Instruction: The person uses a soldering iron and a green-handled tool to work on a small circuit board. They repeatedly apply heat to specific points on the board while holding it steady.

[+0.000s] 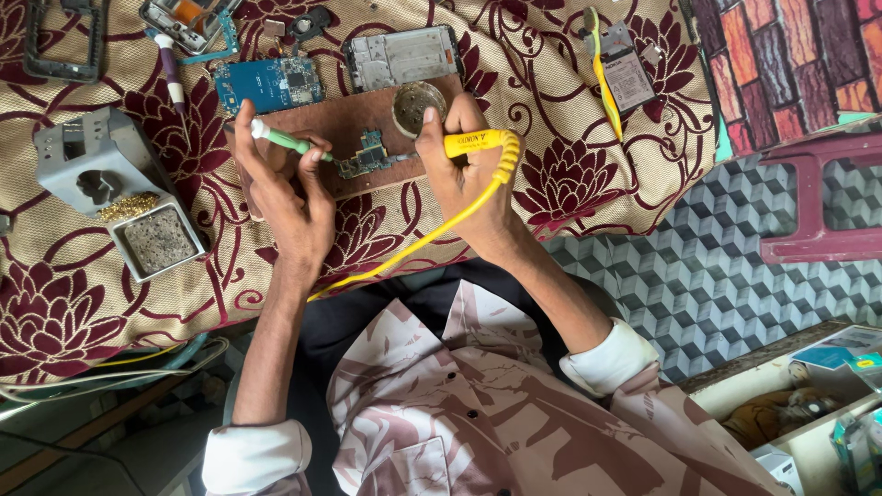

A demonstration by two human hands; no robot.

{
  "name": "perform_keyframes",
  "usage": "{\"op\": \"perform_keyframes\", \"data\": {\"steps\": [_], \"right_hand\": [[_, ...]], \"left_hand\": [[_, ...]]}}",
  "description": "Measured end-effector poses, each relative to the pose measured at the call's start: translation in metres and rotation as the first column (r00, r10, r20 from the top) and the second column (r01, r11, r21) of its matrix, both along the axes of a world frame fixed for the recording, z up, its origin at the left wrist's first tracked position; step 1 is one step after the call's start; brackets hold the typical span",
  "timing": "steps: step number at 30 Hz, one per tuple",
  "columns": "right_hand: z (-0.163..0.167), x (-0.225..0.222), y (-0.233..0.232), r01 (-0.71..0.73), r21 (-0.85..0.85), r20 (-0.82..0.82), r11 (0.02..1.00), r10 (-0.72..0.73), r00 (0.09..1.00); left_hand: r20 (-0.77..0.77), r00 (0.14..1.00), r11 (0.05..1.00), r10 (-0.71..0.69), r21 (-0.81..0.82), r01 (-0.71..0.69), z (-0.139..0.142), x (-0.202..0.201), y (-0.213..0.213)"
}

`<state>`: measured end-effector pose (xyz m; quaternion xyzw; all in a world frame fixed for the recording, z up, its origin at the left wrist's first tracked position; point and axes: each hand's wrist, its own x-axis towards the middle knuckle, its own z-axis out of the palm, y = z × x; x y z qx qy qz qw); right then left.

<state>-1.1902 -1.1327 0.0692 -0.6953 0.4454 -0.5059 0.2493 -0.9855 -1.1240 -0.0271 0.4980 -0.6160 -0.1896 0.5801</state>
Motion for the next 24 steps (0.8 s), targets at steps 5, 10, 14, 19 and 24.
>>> {"op": "perform_keyframes", "data": {"steps": [5, 10, 14, 19, 24], "right_hand": [[0.007, 0.004, 0.002, 0.018, -0.086, -0.041, 0.996, -0.022, 0.999], [0.005, 0.005, 0.011, 0.009, -0.066, -0.015, 0.998, -0.010, 1.000], [-0.010, -0.001, 0.016, 0.057, 0.053, 0.071, 0.997, -0.061, 0.996], [-0.035, -0.011, 0.024, 0.172, -0.033, 0.225, 0.985, -0.160, 0.961], [-0.045, -0.028, 0.016, 0.308, -0.077, 0.330, 0.948, -0.267, 0.905]], "left_hand": [[0.014, 1.000, 1.000, 0.009, -0.008, -0.009, 0.003, -0.001, 0.001], [-0.018, 1.000, 1.000, 0.002, 0.013, -0.002, 0.006, 0.001, 0.006], [0.028, 0.999, 1.000, 0.028, 0.013, -0.028, 0.006, 0.002, 0.009], [0.074, 0.995, 0.997, 0.072, -0.010, -0.072, 0.007, 0.003, 0.016], [0.042, 0.998, 0.999, 0.050, -0.011, -0.050, 0.007, 0.007, 0.014]]}}
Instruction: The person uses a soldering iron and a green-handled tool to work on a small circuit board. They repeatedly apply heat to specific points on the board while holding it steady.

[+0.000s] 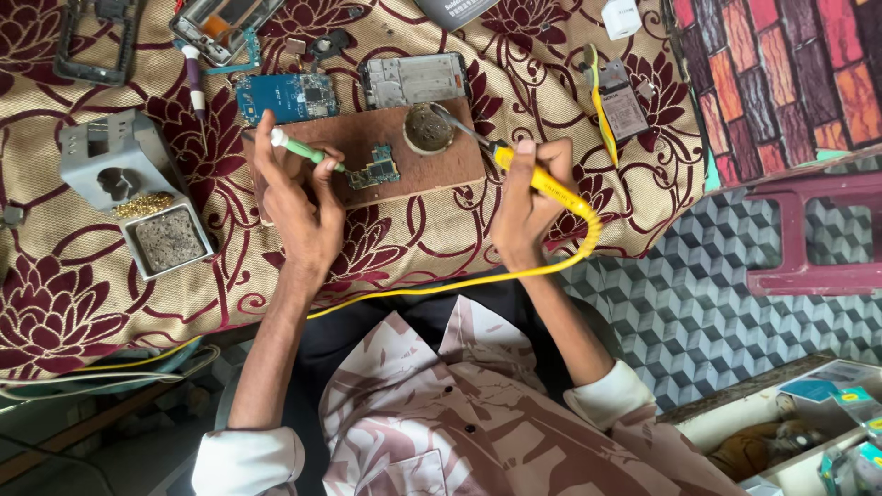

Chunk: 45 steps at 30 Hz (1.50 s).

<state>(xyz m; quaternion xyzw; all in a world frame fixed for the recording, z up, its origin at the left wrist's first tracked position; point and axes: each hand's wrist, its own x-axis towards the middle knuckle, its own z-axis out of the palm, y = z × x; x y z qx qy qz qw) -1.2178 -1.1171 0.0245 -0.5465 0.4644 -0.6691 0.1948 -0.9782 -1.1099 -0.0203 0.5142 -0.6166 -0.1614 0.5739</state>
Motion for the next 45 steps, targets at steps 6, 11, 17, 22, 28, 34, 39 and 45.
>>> {"op": "perform_keyframes", "data": {"steps": [6, 11, 17, 22, 28, 34, 39, 45], "right_hand": [[0.000, -0.004, -0.009, -0.003, 0.042, -0.026, 0.999, 0.004, 1.000], [0.005, 0.005, -0.005, 0.013, 0.047, -0.143, 0.999, -0.006, 0.990], [0.004, 0.003, -0.005, 0.078, 0.037, -0.293, 0.996, -0.064, 0.954], [-0.013, 0.007, -0.005, -0.110, 0.151, 0.220, 0.982, 0.075, 0.973], [-0.009, -0.011, -0.015, -0.432, -0.095, 0.292, 0.897, 0.440, 0.849], [0.001, -0.028, -0.010, -0.386, 0.038, 0.077, 0.922, 0.383, 0.921], [-0.021, -0.027, -0.005, -0.485, 0.000, 0.466, 0.875, 0.429, 0.774], [-0.062, -0.036, -0.013, -0.460, 0.026, 0.530, 0.888, 0.378, 0.759]], "left_hand": [[0.000, 1.000, 1.000, 0.015, 0.011, -0.015, 0.001, 0.002, -0.005], [-0.003, 1.000, 1.000, 0.011, 0.007, -0.011, 0.002, 0.007, -0.004], [-0.004, 1.000, 1.000, 0.020, 0.020, -0.019, 0.002, 0.009, -0.005], [-0.008, 1.000, 0.999, 0.026, 0.034, -0.026, 0.002, 0.010, -0.007], [-0.012, 1.000, 1.000, -0.009, 0.004, 0.009, -0.002, 0.011, -0.010], [-0.009, 1.000, 1.000, -0.005, -0.022, 0.005, -0.005, 0.010, -0.014], [-0.003, 1.000, 1.000, 0.001, -0.010, -0.001, -0.002, 0.011, -0.013], [0.002, 1.000, 1.000, 0.001, -0.014, -0.001, -0.001, 0.007, -0.022]]}}
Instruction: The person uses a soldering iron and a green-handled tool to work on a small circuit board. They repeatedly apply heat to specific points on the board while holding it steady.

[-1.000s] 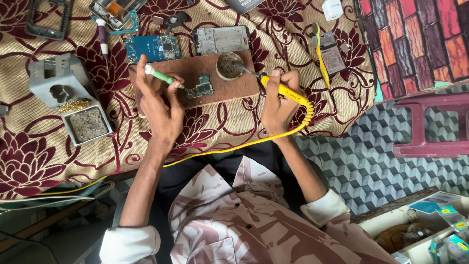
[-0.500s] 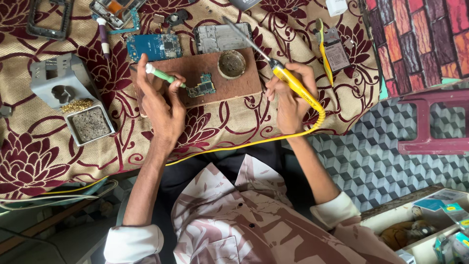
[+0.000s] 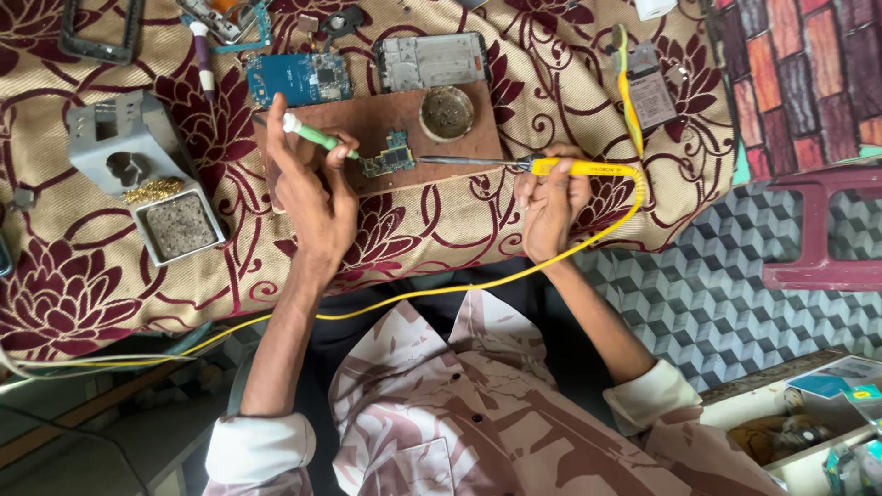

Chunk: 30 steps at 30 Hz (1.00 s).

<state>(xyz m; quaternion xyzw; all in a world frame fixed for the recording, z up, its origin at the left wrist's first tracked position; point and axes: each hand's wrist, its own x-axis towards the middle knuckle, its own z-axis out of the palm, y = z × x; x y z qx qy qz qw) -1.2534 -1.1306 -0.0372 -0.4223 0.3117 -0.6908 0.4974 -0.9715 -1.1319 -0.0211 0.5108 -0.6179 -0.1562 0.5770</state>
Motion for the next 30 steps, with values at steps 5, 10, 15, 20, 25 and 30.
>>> {"op": "perform_keyframes", "data": {"steps": [5, 10, 15, 20, 25, 30], "right_hand": [[-0.018, 0.001, -0.013, 0.025, -0.035, -0.038, 0.999, -0.026, 0.999], [-0.019, -0.004, -0.017, 0.006, -0.009, -0.117, 1.000, -0.007, 0.993], [-0.022, -0.013, -0.019, -0.062, -0.126, -0.275, 0.990, 0.025, 0.961], [-0.018, -0.017, -0.020, -0.054, -0.162, -0.362, 0.985, -0.008, 0.932], [-0.012, -0.014, -0.018, -0.048, -0.154, -0.397, 0.987, -0.017, 0.918], [-0.016, -0.010, -0.018, -0.048, -0.149, -0.419, 0.988, -0.019, 0.908]], "left_hand": [[-0.028, 1.000, 1.000, -0.007, 0.025, 0.007, 0.003, 0.002, -0.012], [-0.038, 0.999, 0.999, -0.008, 0.048, 0.010, 0.007, -0.003, -0.018], [0.043, 0.999, 1.000, 0.006, -0.020, -0.005, -0.001, -0.011, -0.025], [-0.023, 0.999, 0.999, -0.025, 0.035, 0.025, -0.008, -0.014, -0.025], [0.032, 0.999, 1.000, -0.004, 0.023, 0.004, -0.010, -0.012, -0.023], [-0.018, 0.999, 1.000, -0.027, 0.014, 0.027, -0.008, -0.011, -0.027]]}}
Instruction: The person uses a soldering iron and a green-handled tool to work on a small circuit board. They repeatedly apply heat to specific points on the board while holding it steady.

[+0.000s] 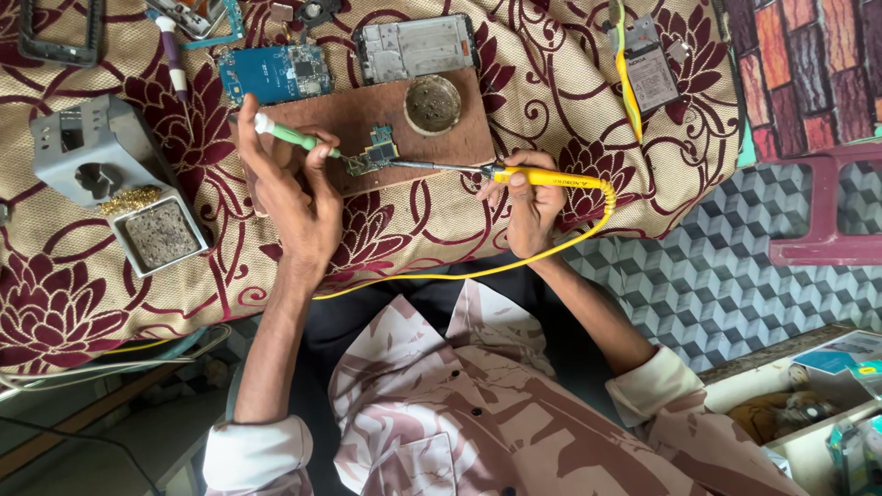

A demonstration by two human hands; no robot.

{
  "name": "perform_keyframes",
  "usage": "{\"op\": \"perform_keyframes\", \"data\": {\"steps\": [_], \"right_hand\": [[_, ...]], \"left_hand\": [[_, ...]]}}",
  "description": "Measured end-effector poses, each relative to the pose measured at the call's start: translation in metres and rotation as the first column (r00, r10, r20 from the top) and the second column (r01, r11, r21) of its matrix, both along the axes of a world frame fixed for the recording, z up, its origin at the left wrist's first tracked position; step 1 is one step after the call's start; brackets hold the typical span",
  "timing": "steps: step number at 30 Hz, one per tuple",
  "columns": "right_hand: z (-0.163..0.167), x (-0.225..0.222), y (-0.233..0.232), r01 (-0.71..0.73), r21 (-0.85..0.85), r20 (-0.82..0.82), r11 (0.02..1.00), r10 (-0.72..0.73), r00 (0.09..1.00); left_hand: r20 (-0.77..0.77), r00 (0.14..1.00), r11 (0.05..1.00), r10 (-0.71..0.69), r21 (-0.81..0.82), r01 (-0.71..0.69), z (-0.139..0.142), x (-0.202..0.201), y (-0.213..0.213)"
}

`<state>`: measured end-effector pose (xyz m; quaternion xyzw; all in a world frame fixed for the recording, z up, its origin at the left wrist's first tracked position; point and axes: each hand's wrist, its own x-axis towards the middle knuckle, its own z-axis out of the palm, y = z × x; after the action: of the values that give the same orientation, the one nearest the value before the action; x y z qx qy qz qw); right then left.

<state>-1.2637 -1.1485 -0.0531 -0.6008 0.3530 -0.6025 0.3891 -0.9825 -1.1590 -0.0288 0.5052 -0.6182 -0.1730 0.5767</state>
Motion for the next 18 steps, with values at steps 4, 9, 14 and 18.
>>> {"op": "perform_keyframes", "data": {"steps": [4, 9, 14, 18], "right_hand": [[-0.0056, 0.0028, 0.0019, 0.027, -0.009, 0.023, 1.000, -0.026, 0.999], [-0.0092, 0.0032, 0.0029, 0.030, -0.011, 0.027, 0.999, -0.030, 0.999], [-0.0069, 0.0000, 0.0023, -0.024, -0.036, 0.006, 0.999, 0.024, 1.000], [-0.0038, 0.0012, 0.0038, -0.017, -0.038, 0.019, 0.999, 0.018, 1.000]], "left_hand": [[0.055, 0.998, 0.999, 0.040, -0.010, -0.040, 0.0055, 0.0017, 0.0023], [0.051, 0.998, 0.999, 0.044, 0.012, -0.045, 0.0071, 0.0023, 0.0047], [0.087, 0.995, 0.999, 0.049, 0.002, -0.050, 0.0061, 0.0020, 0.0045], [0.154, 0.985, 0.995, 0.072, -0.081, -0.060, 0.0091, 0.0018, 0.0054]]}}
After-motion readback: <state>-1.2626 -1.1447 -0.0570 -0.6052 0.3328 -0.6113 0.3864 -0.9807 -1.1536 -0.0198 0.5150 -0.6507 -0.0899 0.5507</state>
